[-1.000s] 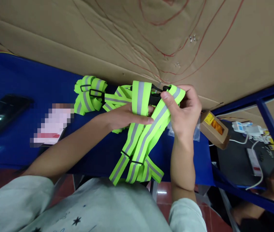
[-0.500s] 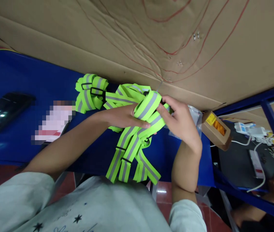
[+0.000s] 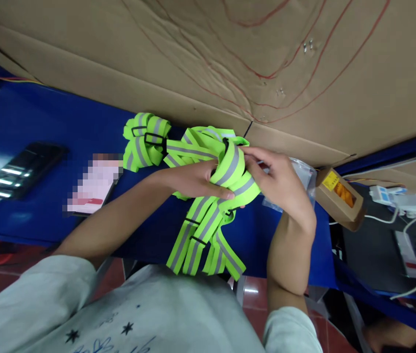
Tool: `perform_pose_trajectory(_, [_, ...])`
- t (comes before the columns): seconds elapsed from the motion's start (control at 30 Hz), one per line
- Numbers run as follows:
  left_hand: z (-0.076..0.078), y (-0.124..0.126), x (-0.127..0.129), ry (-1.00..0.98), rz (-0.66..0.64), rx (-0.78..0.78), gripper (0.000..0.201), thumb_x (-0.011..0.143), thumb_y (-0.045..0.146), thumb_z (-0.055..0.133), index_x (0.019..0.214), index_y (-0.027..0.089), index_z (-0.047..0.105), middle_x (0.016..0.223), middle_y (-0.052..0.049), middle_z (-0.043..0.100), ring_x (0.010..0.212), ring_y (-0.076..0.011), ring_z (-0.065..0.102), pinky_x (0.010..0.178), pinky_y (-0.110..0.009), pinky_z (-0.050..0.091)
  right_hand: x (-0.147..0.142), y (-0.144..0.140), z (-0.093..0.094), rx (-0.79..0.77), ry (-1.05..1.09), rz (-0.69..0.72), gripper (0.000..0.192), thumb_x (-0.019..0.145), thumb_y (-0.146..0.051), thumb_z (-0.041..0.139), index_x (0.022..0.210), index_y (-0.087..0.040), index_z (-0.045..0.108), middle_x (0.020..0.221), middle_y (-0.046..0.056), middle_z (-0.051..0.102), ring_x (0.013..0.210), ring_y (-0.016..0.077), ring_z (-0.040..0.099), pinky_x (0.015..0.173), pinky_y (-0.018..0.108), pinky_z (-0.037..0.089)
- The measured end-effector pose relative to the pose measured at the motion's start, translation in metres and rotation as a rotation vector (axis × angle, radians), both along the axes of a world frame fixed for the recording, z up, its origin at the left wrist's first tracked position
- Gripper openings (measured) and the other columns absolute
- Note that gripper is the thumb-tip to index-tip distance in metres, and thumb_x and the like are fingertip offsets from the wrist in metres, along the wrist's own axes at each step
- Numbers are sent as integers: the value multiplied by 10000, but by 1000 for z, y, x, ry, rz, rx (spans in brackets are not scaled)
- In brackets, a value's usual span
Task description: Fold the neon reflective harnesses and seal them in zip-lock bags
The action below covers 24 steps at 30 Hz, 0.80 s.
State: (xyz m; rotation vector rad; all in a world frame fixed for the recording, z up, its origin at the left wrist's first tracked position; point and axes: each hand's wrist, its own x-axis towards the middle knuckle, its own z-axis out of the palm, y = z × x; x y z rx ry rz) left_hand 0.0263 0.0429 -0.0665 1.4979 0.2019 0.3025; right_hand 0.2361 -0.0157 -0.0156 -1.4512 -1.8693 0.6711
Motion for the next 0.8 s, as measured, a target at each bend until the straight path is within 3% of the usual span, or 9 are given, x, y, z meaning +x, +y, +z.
perform_pose_trajectory(0.1, [-2,4,-1,-2,18,68,287,854,368,793,1037,147,777,1106,-87,810,1094,-253,752,1035,-381,579,5,-4,5,-141,4,135,415,1071,-590,562,1260,-307,800,1245,30,815,1164,274,771,1092,479,613])
perform_pose_trajectory(0.17, [-2,6,-1,34,102,118,302,813,386,825,1002,156,774,1070,-67,801,1100,-265,739,1060,-396,563,5,-8,8,-188,29,213,536,1097,-623,482,1461,-290,691,1511,53,696,1419,290,653,1259,507,493])
perform_pose_trajectory(0.23, [-2,8,-2,70,131,129,314,767,393,860,952,157,767,993,-53,784,1102,-283,725,1071,-412,555,2,-10,8,-154,-36,260,672,1053,-657,561,1595,-261,555,1645,86,575,1519,317,561,1302,514,440])
perform_pose_trajectory(0.33, [-2,10,-3,70,118,11,323,721,374,898,900,152,747,900,-36,752,1027,-254,717,1036,-415,569,-11,-7,2,-36,-174,221,785,919,-624,781,1566,-239,560,1508,113,686,1355,357,679,1155,510,566])
perform_pose_trajectory(0.47, [-1,5,-1,7,151,-275,339,738,313,910,998,155,761,990,-46,789,983,-207,747,1035,-404,586,-22,-3,-2,36,-139,62,495,942,-575,766,1328,-270,712,1177,51,808,1073,307,762,953,450,635])
perform_pose_trajectory(0.57, [2,-3,3,10,-17,-430,345,823,332,871,1110,163,781,1102,-102,818,1014,-247,785,995,-427,621,-19,-6,4,77,-58,-42,339,949,-527,776,1145,-250,774,1005,22,799,928,248,741,860,374,622])
perform_pose_trajectory(0.67, [3,-8,4,-3,-153,-394,248,898,330,809,1079,163,788,1108,-113,823,1012,-245,792,930,-398,642,-13,-13,13,27,47,-53,292,938,-498,803,994,-211,805,904,8,789,809,187,693,750,295,581])
perform_pose_trajectory(0.8, [0,-6,3,27,-163,-234,266,837,334,868,1027,165,789,967,-76,827,876,-199,775,842,-328,629,-9,-19,19,-135,179,-78,277,844,-458,907,936,-204,844,852,-7,806,680,150,663,632,253,565])
